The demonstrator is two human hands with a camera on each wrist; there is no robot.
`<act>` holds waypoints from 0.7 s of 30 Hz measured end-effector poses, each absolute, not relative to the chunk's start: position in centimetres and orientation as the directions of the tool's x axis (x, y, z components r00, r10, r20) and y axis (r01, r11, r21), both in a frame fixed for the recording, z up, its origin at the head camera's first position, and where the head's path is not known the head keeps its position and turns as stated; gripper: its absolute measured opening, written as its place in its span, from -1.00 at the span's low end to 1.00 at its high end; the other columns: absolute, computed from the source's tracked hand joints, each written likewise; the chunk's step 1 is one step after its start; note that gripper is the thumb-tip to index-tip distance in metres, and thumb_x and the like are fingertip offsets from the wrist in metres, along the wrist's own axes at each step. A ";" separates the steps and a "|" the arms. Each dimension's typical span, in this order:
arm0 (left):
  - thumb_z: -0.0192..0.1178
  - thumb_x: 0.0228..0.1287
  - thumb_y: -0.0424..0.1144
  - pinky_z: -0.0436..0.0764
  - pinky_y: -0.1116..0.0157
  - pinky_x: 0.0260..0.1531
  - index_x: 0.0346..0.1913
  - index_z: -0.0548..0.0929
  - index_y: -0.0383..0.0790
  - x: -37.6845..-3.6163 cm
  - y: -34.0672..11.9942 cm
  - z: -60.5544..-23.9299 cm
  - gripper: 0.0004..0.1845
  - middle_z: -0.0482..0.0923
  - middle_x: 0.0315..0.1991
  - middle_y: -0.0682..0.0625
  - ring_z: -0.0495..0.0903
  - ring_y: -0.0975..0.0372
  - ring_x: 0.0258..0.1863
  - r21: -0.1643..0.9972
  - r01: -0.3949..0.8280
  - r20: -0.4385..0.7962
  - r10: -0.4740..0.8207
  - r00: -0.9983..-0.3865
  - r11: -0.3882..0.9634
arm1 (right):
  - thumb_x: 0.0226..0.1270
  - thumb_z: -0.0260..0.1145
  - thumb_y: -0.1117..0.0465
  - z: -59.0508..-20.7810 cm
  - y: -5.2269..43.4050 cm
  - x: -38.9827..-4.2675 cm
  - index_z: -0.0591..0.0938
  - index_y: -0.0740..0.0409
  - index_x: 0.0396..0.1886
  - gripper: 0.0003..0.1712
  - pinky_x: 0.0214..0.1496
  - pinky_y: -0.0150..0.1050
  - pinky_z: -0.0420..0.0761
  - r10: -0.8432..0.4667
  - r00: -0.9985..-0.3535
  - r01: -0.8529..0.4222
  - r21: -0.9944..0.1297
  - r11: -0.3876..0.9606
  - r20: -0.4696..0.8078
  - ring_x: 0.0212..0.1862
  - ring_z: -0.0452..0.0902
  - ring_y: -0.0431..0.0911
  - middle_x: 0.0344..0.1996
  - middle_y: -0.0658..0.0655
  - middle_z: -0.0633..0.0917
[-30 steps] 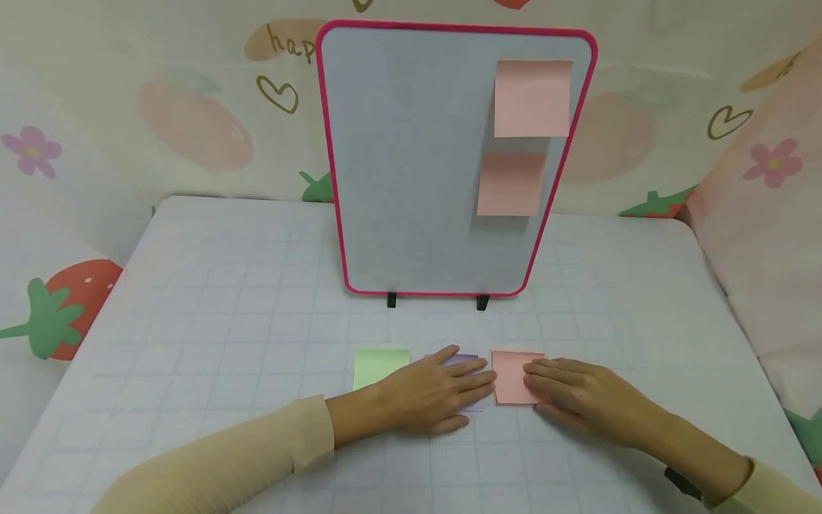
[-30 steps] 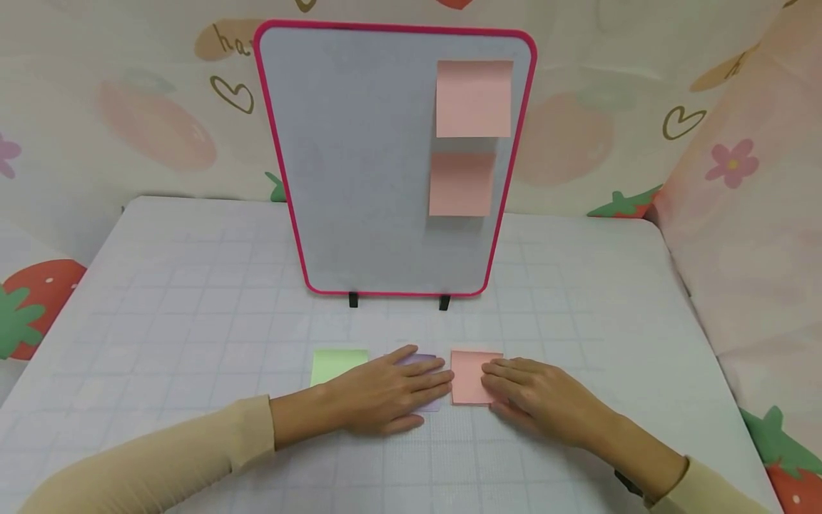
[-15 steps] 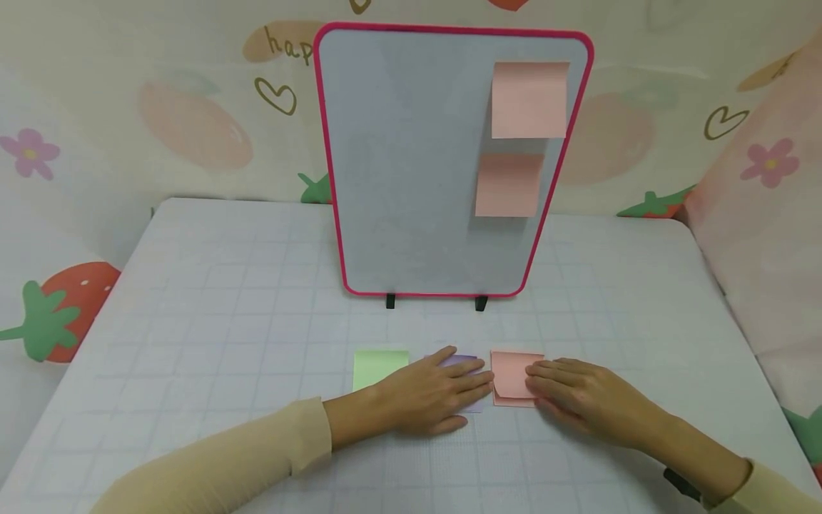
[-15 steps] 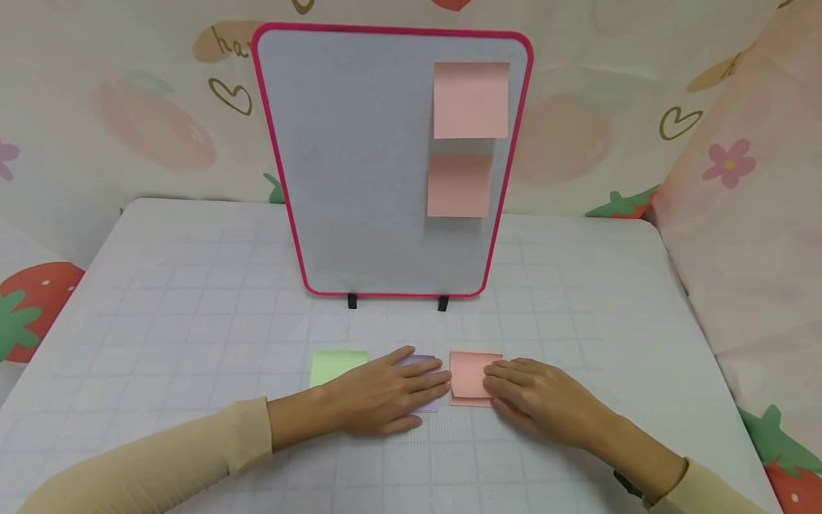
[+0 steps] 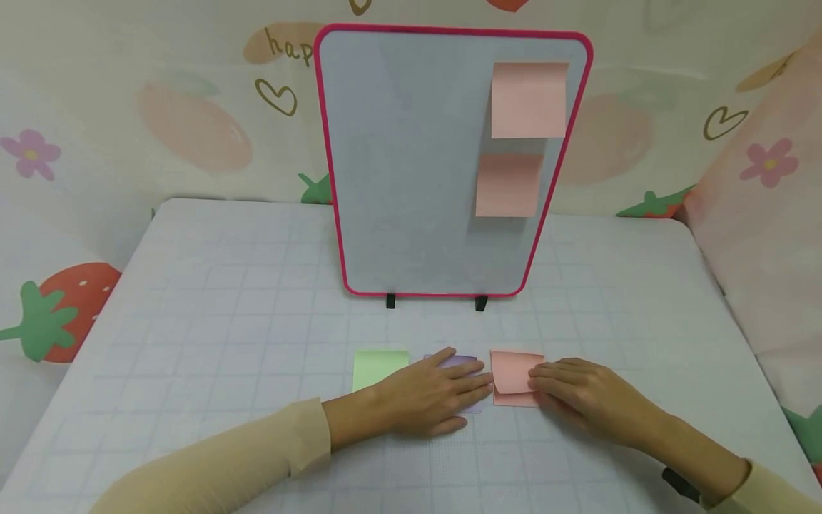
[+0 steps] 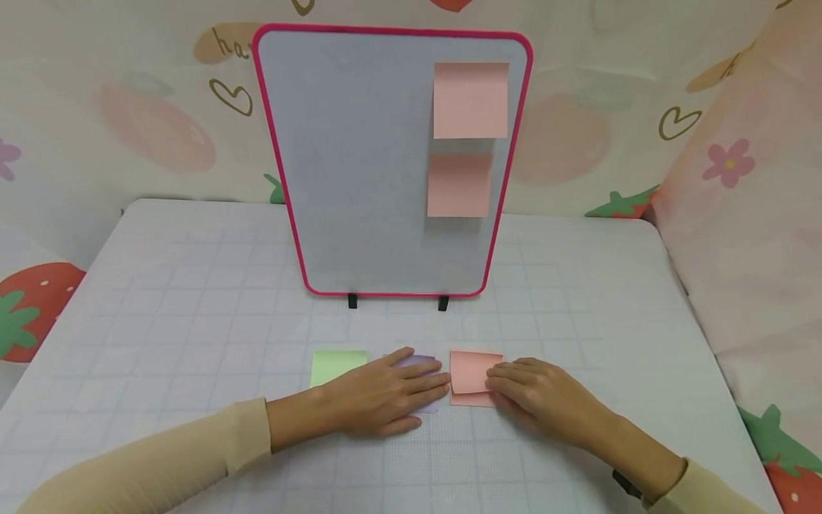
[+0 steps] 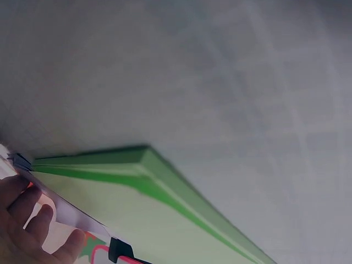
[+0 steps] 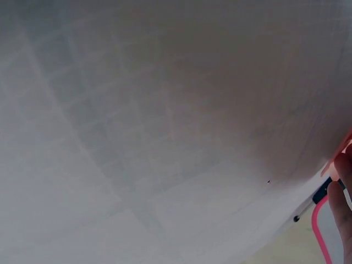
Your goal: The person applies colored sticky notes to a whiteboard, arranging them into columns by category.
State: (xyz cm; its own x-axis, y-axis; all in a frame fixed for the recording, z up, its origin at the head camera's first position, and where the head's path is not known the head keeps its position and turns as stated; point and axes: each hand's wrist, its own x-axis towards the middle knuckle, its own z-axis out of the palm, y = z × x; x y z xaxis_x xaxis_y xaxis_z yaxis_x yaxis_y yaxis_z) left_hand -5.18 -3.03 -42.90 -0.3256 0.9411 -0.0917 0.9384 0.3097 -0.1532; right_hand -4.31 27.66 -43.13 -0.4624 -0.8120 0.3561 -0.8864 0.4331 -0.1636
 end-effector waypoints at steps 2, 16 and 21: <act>-0.16 0.52 0.15 0.24 0.07 0.41 0.53 0.26 0.00 -5.2 -3.0 -42.9 -0.37 0.20 0.51 0.13 0.15 0.21 0.50 -0.153 0.940 -0.090 0.943 -0.321 0.305 | 0.66 -0.19 0.00 -43.1 27.7 -4.4 0.74 0.20 -0.08 -0.40 -0.05 -0.04 0.66 -0.809 -0.467 -0.884 -0.165 0.438 0.357 -0.05 0.71 -0.06 -0.09 0.07 0.77; -0.16 0.53 0.15 0.23 0.06 0.41 0.52 0.28 -0.01 -4.9 -3.0 -42.6 -0.38 0.22 0.51 0.12 0.16 0.25 0.50 -0.137 0.949 -0.094 0.950 -0.299 0.285 | 0.64 -0.09 0.05 -43.0 27.4 -4.6 0.73 0.19 -0.18 -0.50 -0.14 -0.08 0.70 -0.771 -0.482 -0.874 -0.171 0.454 0.416 -0.23 0.72 -0.08 -0.24 -0.01 0.78; -0.17 0.53 0.16 0.23 0.06 0.41 0.51 0.30 0.00 -4.8 -2.9 -42.7 -0.38 0.24 0.50 0.12 0.18 0.25 0.49 -0.145 0.948 -0.087 0.951 -0.298 0.284 | 0.63 -0.10 0.06 -42.8 27.3 -4.7 0.72 0.20 -0.20 -0.50 -0.20 -0.10 0.71 -0.746 -0.500 -0.863 -0.182 0.472 0.440 -0.30 0.70 -0.07 -0.28 -0.03 0.77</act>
